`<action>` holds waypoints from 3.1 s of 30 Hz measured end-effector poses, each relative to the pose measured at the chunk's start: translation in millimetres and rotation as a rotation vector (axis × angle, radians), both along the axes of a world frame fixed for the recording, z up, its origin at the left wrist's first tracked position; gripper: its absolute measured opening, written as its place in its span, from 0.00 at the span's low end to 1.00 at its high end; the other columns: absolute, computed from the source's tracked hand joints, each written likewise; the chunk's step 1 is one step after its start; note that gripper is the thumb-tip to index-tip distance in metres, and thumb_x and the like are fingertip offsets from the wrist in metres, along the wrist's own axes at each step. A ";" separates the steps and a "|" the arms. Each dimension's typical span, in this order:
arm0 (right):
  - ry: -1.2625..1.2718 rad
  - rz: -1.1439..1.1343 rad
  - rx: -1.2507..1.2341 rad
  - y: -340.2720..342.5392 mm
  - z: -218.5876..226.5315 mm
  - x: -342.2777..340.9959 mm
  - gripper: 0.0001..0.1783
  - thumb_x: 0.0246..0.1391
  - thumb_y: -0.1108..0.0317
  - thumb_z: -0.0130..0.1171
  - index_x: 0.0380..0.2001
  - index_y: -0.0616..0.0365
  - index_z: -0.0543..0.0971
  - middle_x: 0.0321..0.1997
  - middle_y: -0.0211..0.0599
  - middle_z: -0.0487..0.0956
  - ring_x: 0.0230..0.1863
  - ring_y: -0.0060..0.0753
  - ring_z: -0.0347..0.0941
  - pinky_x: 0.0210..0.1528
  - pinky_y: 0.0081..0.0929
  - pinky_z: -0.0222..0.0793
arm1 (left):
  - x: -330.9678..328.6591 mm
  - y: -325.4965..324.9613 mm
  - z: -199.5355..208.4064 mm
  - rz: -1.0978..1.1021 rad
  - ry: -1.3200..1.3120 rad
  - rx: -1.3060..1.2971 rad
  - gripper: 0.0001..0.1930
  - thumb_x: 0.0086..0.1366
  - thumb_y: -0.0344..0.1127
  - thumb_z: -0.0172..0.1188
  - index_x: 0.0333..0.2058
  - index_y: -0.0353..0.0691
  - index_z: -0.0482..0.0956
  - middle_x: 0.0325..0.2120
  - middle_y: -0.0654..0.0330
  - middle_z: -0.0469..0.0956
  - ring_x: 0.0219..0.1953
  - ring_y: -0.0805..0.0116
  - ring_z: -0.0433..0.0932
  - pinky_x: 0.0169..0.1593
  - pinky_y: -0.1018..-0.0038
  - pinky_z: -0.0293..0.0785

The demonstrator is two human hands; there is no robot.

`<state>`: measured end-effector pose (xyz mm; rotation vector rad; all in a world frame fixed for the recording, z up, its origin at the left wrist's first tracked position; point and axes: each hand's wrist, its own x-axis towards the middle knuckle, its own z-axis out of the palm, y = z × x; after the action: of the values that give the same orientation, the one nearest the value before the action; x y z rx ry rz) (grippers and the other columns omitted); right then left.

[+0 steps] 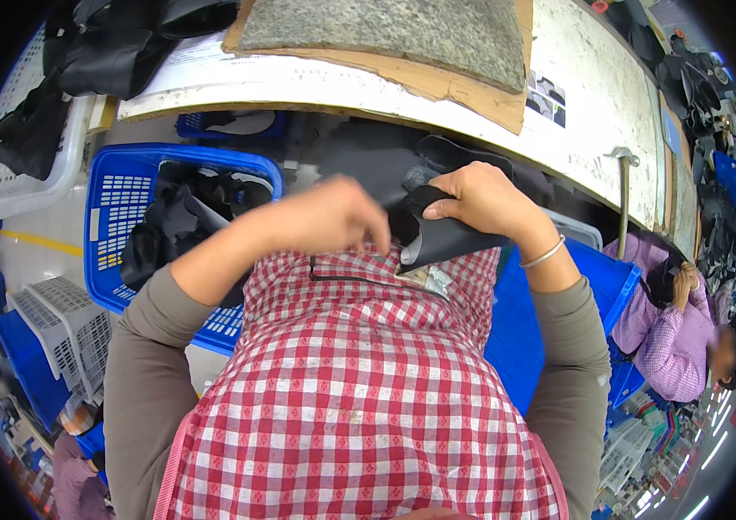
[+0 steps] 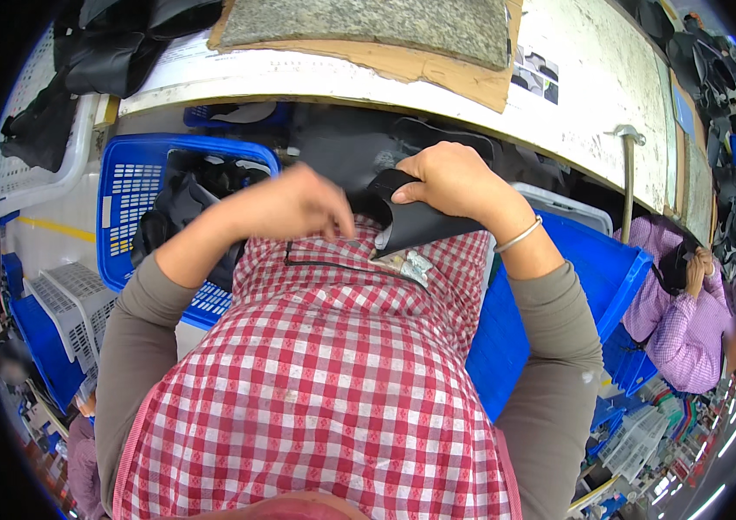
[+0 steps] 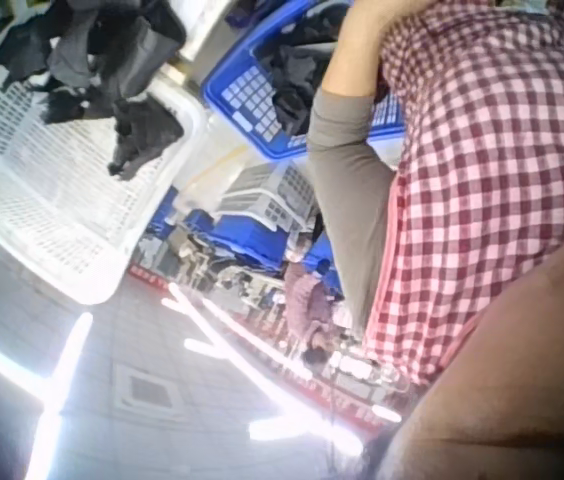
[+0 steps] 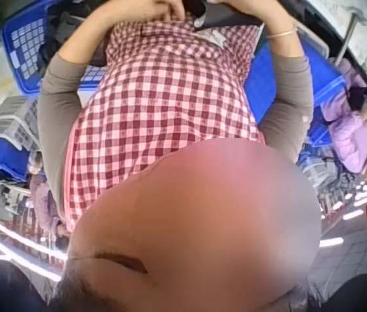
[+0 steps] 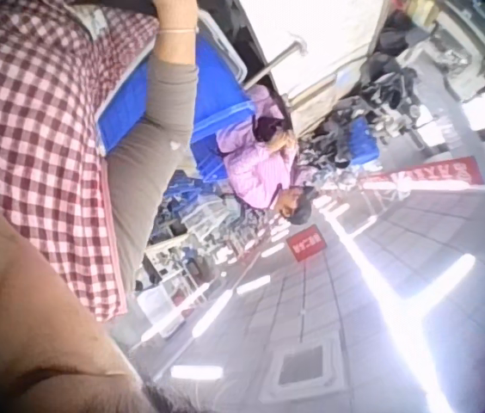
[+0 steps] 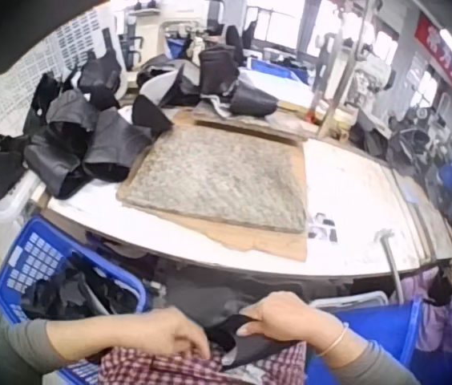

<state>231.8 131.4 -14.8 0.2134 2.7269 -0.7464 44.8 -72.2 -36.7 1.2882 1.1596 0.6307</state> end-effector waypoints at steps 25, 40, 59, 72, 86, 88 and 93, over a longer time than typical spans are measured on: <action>0.316 -0.440 -0.003 -45.0 4.0 45.5 0.14 0.40 0.63 0.79 0.31 0.52 0.85 0.31 0.31 0.83 0.35 0.40 0.73 0.48 0.34 0.64 | 19.8 31.1 -46.0 0.463 -0.568 -0.252 0.13 0.67 0.30 0.69 0.48 0.31 0.86 0.37 0.58 0.87 0.38 0.72 0.85 0.47 0.75 0.83; 0.317 -0.392 -0.003 -39.9 2.7 37.5 0.16 0.46 0.62 0.77 0.33 0.54 0.80 0.29 0.34 0.83 0.33 0.43 0.75 0.46 0.34 0.65 | 32.2 24.2 -29.9 0.588 -0.362 -0.139 0.09 0.68 0.24 0.63 0.45 0.30 0.86 0.33 0.58 0.86 0.32 0.72 0.85 0.42 0.76 0.83; 0.224 -0.384 -0.004 -38.3 4.2 33.0 0.16 0.46 0.62 0.77 0.33 0.54 0.80 0.27 0.36 0.81 0.31 0.41 0.74 0.46 0.34 0.65 | 43.8 14.2 -24.1 0.615 -0.353 -0.056 0.09 0.68 0.27 0.66 0.45 0.31 0.86 0.32 0.62 0.86 0.33 0.78 0.82 0.41 0.80 0.79; 0.202 -0.817 -0.486 -31.7 3.0 67.1 0.20 0.49 0.68 0.78 0.42 0.65 0.82 0.34 0.34 0.84 0.38 0.21 0.80 0.40 0.24 0.76 | 36.0 9.7 -32.1 0.598 -0.271 -0.029 0.11 0.64 0.28 0.70 0.44 0.31 0.88 0.30 0.64 0.85 0.33 0.81 0.79 0.39 0.81 0.77; 0.225 -0.716 -0.390 -36.4 1.1 64.8 0.18 0.52 0.69 0.77 0.42 0.64 0.80 0.33 0.31 0.82 0.35 0.17 0.74 0.39 0.22 0.74 | 44.5 36.0 -27.4 0.411 -0.226 -0.096 0.11 0.63 0.29 0.72 0.42 0.31 0.88 0.32 0.64 0.86 0.33 0.81 0.79 0.40 0.81 0.77; 0.235 -0.772 -0.360 -37.5 -1.0 68.4 0.17 0.53 0.69 0.76 0.41 0.63 0.80 0.33 0.29 0.81 0.36 0.16 0.73 0.41 0.21 0.73 | 46.9 35.0 -28.0 0.428 -0.200 -0.053 0.10 0.62 0.29 0.73 0.41 0.31 0.88 0.31 0.63 0.86 0.33 0.81 0.79 0.40 0.81 0.77; 0.362 -0.877 -0.545 -37.6 -7.5 74.0 0.14 0.56 0.69 0.74 0.37 0.60 0.77 0.32 0.26 0.79 0.37 0.16 0.71 0.42 0.20 0.71 | 39.9 36.6 -22.9 0.414 -0.113 -0.056 0.11 0.62 0.29 0.73 0.42 0.31 0.88 0.31 0.63 0.86 0.33 0.81 0.79 0.40 0.80 0.77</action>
<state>305.8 93.8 -22.4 1.2821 2.5237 -1.8596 84.7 -35.6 -59.6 0.9565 1.3510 0.9528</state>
